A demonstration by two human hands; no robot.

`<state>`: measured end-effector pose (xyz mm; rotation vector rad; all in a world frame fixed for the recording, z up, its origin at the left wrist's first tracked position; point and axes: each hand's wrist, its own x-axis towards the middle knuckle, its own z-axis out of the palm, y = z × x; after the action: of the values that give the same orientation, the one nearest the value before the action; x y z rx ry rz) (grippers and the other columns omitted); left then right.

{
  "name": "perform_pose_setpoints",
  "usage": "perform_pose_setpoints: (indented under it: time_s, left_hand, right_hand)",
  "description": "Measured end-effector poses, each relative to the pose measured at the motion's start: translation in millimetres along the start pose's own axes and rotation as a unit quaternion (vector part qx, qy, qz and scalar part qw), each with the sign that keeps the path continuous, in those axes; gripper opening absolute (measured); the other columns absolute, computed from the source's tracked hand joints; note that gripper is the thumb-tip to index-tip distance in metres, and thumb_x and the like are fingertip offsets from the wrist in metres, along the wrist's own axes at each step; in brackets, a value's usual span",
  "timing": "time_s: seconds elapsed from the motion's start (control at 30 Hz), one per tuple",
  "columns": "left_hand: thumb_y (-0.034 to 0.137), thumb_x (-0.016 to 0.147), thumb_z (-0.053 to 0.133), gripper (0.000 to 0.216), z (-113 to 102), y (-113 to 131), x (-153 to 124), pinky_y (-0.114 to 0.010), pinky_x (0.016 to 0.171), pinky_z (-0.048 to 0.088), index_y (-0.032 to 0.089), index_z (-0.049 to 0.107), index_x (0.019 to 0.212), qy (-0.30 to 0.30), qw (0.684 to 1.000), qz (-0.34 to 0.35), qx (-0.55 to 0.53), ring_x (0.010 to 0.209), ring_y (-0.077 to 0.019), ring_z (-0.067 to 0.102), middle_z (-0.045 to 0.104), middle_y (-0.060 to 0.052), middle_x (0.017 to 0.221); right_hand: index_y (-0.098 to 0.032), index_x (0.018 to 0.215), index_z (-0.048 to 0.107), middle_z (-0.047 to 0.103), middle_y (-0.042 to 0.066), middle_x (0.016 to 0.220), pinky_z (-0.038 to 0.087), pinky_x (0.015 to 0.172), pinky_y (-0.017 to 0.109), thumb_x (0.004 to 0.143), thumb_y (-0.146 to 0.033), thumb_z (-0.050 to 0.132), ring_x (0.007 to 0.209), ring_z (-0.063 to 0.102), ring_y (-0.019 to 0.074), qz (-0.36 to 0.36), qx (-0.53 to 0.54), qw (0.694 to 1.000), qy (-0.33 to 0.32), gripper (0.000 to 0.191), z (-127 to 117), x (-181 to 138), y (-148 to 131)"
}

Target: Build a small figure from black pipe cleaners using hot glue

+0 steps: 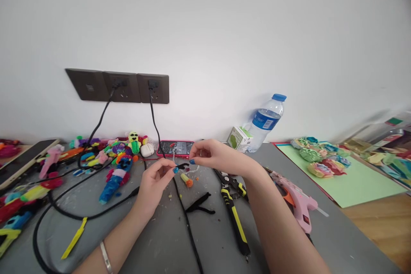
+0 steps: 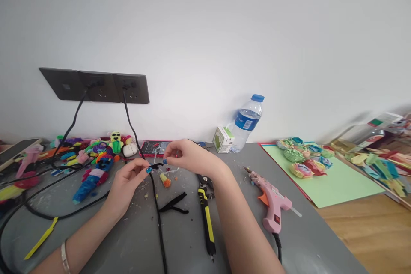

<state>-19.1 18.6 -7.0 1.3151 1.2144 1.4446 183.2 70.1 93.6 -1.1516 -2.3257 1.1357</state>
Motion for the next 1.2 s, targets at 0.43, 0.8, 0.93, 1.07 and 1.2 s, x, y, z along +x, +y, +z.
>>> perform_pose_setpoints:
  time_s: [0.43, 0.8, 0.93, 1.07, 1.2]
  left_hand:
    - [0.033, 0.080, 0.072, 0.013, -1, -5, -1, -0.021, 0.061, 0.043, 0.020, 0.070, 0.080, -0.007, 1.000, 0.017, 0.001, 0.068, -0.0141, 0.055, 0.065, -0.001, 0.078]
    - [0.032, 0.083, 0.069, 0.011, -1, -5, -1, -0.020, 0.060, 0.041, 0.021, 0.069, 0.082, -0.012, 1.000, 0.028, 0.000, 0.067, -0.0131, 0.053, 0.063, 0.000, 0.077]
    - [0.032, 0.083, 0.069, 0.012, -1, -3, -1, -0.021, 0.061, 0.042, 0.021, 0.068, 0.081, -0.008, 1.000, 0.027, 0.003, 0.068, -0.0136, 0.054, 0.063, 0.000, 0.077]
    - [0.031, 0.082, 0.069, 0.011, 0, -4, -1, -0.022, 0.063, 0.043, 0.020, 0.067, 0.081, 0.000, 0.999, 0.034, 0.000, 0.071, -0.0147, 0.055, 0.063, 0.000, 0.078]
    - [0.032, 0.083, 0.068, 0.012, 0, -4, -2, -0.023, 0.063, 0.043, 0.020, 0.066, 0.081, 0.002, 0.999, 0.045, 0.006, 0.072, -0.0153, 0.056, 0.063, -0.001, 0.079]
  right_hand:
    - [-0.017, 0.084, 0.066, 0.059, -0.002, 0.070, 0.033, 0.057, 0.025, 0.085, -0.019, 0.058, 0.061, 0.045, 0.0115, 0.004, -0.008, 1.000, 0.004, 0.008, 2, 1, 2]
    - [-0.016, 0.079, 0.062, 0.054, -0.003, 0.068, 0.033, 0.057, 0.023, 0.084, -0.015, 0.057, 0.062, 0.043, 0.0104, -0.002, 0.023, 0.999, -0.038, 0.007, 7, 6, 1]
    - [-0.016, 0.078, 0.061, 0.052, -0.004, 0.066, 0.031, 0.056, 0.023, 0.083, -0.016, 0.057, 0.061, 0.041, 0.0101, -0.003, 0.025, 0.999, -0.046, 0.007, 9, 7, 0]
    - [-0.015, 0.079, 0.061, 0.052, -0.004, 0.067, 0.032, 0.056, 0.023, 0.082, -0.016, 0.057, 0.061, 0.041, 0.0103, -0.003, 0.023, 0.999, -0.044, 0.006, 10, 7, 0]
    - [-0.015, 0.081, 0.063, 0.051, -0.004, 0.066, 0.031, 0.056, 0.023, 0.082, -0.016, 0.056, 0.061, 0.040, 0.0103, -0.009, 0.027, 0.999, -0.045, 0.006, 13, 8, 2]
